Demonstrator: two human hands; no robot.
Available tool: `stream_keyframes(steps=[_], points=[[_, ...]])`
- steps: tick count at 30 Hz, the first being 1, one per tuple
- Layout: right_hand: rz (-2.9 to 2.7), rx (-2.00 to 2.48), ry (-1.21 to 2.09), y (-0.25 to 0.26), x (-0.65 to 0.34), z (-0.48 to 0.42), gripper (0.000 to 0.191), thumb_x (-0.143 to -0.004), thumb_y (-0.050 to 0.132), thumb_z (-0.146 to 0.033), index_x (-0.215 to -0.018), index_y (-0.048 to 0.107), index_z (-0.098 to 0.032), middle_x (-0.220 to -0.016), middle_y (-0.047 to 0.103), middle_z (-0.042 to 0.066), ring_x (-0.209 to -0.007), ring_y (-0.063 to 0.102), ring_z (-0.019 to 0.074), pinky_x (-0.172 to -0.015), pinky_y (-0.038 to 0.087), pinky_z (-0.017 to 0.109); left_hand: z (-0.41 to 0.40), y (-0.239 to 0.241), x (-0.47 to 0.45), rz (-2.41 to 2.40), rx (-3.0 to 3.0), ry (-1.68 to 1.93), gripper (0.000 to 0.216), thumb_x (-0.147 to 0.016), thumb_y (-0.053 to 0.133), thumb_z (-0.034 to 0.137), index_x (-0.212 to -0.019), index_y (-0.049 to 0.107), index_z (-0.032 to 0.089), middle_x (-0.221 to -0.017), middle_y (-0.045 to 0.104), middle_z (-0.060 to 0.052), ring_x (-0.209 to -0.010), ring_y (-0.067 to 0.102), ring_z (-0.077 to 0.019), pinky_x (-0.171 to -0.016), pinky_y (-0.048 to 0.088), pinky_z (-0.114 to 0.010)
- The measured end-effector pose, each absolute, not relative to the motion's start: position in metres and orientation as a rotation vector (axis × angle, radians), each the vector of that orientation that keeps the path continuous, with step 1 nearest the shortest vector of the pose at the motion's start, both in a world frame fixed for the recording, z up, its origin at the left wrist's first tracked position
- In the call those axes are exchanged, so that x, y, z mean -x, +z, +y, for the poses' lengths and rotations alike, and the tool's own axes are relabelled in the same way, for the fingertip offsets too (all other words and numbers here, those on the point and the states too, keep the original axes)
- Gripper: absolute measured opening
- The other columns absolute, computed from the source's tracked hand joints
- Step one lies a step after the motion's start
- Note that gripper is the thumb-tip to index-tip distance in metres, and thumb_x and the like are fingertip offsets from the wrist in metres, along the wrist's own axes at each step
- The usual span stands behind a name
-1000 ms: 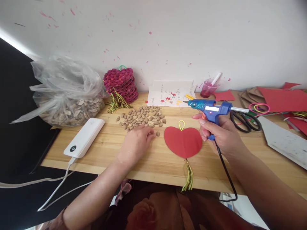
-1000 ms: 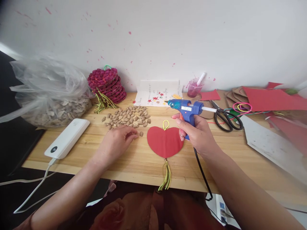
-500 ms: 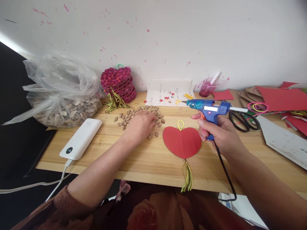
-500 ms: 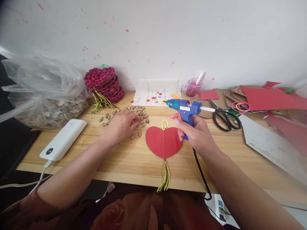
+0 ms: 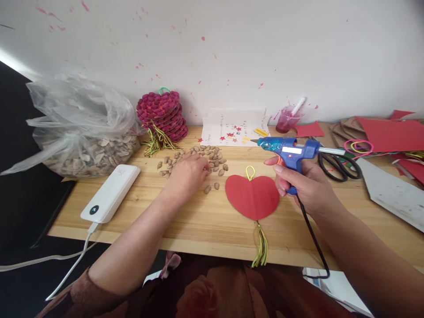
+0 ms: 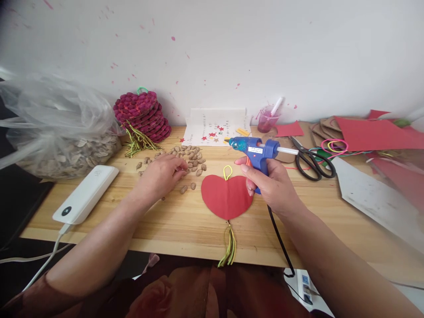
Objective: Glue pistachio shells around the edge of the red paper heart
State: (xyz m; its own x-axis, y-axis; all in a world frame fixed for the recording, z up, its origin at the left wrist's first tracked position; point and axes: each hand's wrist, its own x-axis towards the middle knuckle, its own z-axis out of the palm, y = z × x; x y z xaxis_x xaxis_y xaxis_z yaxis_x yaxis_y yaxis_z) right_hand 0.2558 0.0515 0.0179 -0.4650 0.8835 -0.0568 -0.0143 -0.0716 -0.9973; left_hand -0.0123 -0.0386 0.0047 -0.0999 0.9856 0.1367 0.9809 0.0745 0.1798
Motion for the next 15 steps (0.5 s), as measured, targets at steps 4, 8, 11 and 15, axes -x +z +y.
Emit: stream_keyframes(steps=[4, 8, 11, 15], points=[[-1.498, 0.968, 1.626, 0.018, -0.256, 0.053, 0.014, -0.087, 0.075, -0.032, -0.097, 0.077, -0.023, -0.052, 0.052, -0.005, -0.047, 0.047, 0.0105, -0.045, 0.038, 0.023, -0.038, 0.003, 0.01, 2.248, -2.121, 0.384, 0.01, -0.089, 0.066, 0.014, -0.092, 0.075, 0.018, -0.095, 0.075, -0.008, -0.099, 0.066, -0.0299, -0.092, 0.051, -0.042], [-1.508, 0.962, 1.62, 0.017, -0.257, 0.054, 0.015, -0.087, 0.076, -0.033, -0.099, 0.077, -0.023, -0.052, 0.053, -0.005, -0.047, 0.048, 0.0105, -0.046, 0.039, 0.023, -0.04, 0.007, 0.016, 2.271, -2.08, 0.595, 0.012, -0.092, 0.065, 0.019, -0.094, 0.076, 0.018, -0.095, 0.076, -0.008, -0.094, 0.068, -0.027, -0.088, 0.051, -0.039], [-1.518, 0.954, 1.635, 0.015, -0.258, 0.055, 0.019, -0.086, 0.077, -0.037, -0.1, 0.077, -0.023, -0.052, 0.052, -0.005, -0.047, 0.047, 0.0112, -0.045, 0.038, 0.024, -0.04, 0.01, 0.024, 2.312, -2.06, 0.794, 0.014, -0.094, 0.063, 0.023, -0.091, 0.077, 0.019, -0.093, 0.077, -0.007, -0.09, 0.067, -0.0254, -0.085, 0.052, -0.038], [-1.523, 0.944, 1.654, 0.014, -0.258, 0.056, 0.023, -0.086, 0.078, -0.042, -0.1, 0.076, -0.023, -0.052, 0.051, -0.005, -0.048, 0.047, 0.0123, -0.045, 0.038, 0.025, -0.035, 0.005, 0.027, 2.224, -2.159, 0.816, 0.02, -0.096, 0.06, 0.024, -0.096, 0.079, 0.018, -0.094, 0.075, -0.009, -0.094, 0.064, -0.0268, -0.089, 0.052, -0.04]])
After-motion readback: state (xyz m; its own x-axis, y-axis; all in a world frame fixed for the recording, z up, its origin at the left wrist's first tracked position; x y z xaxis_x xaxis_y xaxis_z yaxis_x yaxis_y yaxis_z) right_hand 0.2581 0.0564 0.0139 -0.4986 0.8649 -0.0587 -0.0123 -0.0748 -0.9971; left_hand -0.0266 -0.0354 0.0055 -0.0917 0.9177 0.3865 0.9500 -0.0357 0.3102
